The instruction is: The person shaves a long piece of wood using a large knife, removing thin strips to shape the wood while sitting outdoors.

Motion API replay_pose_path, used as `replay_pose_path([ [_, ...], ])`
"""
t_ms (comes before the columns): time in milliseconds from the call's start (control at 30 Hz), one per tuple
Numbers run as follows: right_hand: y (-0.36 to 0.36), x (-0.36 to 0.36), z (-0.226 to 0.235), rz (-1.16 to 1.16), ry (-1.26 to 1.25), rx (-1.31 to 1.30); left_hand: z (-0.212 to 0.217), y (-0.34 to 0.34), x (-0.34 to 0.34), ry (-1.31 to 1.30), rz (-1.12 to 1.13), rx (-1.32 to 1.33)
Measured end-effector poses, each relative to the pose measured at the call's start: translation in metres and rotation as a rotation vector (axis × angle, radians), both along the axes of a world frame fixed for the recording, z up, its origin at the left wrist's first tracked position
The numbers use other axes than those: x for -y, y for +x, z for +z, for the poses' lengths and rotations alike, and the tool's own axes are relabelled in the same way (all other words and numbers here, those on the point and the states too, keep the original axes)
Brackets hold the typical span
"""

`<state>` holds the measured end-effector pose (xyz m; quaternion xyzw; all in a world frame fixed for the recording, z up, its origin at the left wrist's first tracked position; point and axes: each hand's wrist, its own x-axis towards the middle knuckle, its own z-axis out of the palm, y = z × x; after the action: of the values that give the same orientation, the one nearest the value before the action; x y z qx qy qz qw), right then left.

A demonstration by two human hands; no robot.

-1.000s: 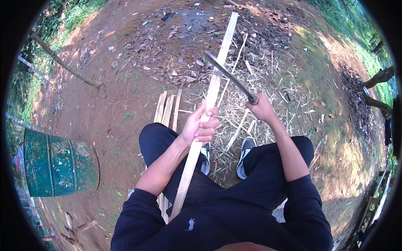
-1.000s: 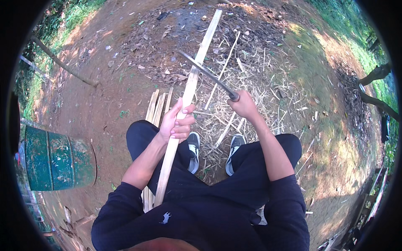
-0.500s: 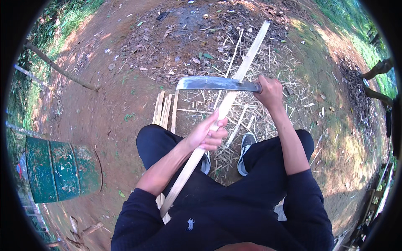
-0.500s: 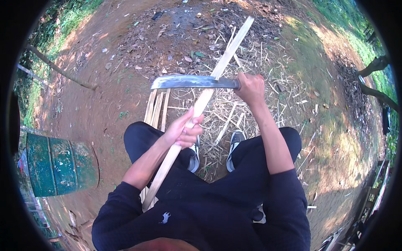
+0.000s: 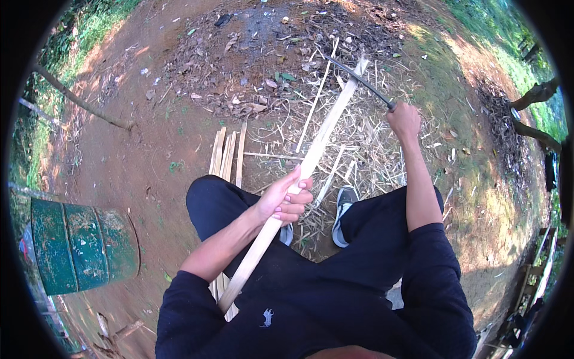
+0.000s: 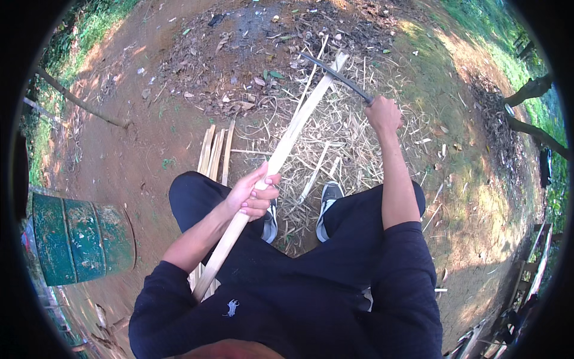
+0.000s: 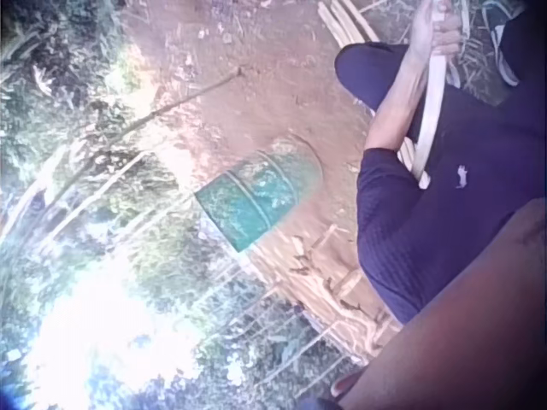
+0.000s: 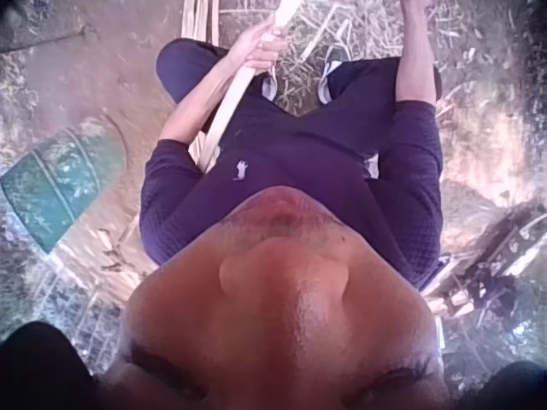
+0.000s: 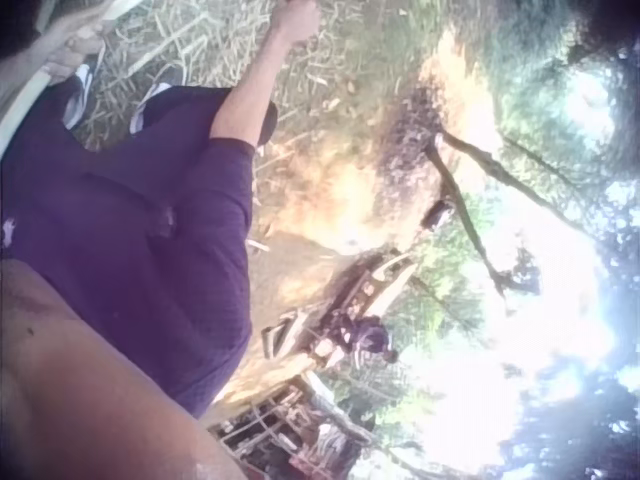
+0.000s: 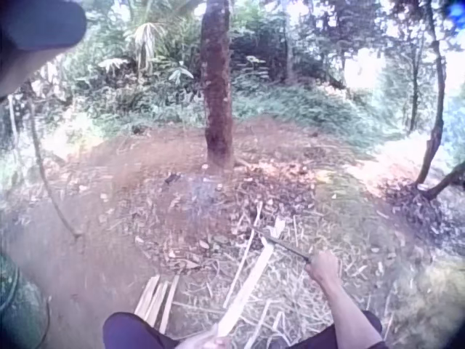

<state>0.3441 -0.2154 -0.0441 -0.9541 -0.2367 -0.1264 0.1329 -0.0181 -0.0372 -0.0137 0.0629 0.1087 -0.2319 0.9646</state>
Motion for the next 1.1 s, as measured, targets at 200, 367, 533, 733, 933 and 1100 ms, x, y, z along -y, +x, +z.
replay_pose_path([
  [200, -0.057, -0.034, -0.019, 0.365, 0.137, -0.051, -0.002, -0.001, -0.004, 0.026, 0.033, 0.003],
  [367, -0.070, -0.038, -0.011, 0.681, 0.191, 0.219, 0.005, -0.021, -0.004, 0.069, -0.040, -0.029],
  [533, 0.031, 0.010, -0.027, -0.170, -0.087, -0.248, 0.024, -0.106, 0.012, 0.064, -0.078, -0.153],
  [733, 0.096, 0.071, -0.114, -0.598, 0.763, -0.751, 0.029, -0.140, 0.007, 0.069, -0.004, -0.036],
  [933, -0.021, -0.041, -0.001, -0.069, 1.291, -1.230, 0.011, -0.132, 0.018, 0.229, 0.034, -0.010],
  [1100, -0.070, -0.045, 0.055, 0.106, 1.196, -1.035, 0.003, -0.117, 0.017, 0.378, 0.035, 0.073],
])
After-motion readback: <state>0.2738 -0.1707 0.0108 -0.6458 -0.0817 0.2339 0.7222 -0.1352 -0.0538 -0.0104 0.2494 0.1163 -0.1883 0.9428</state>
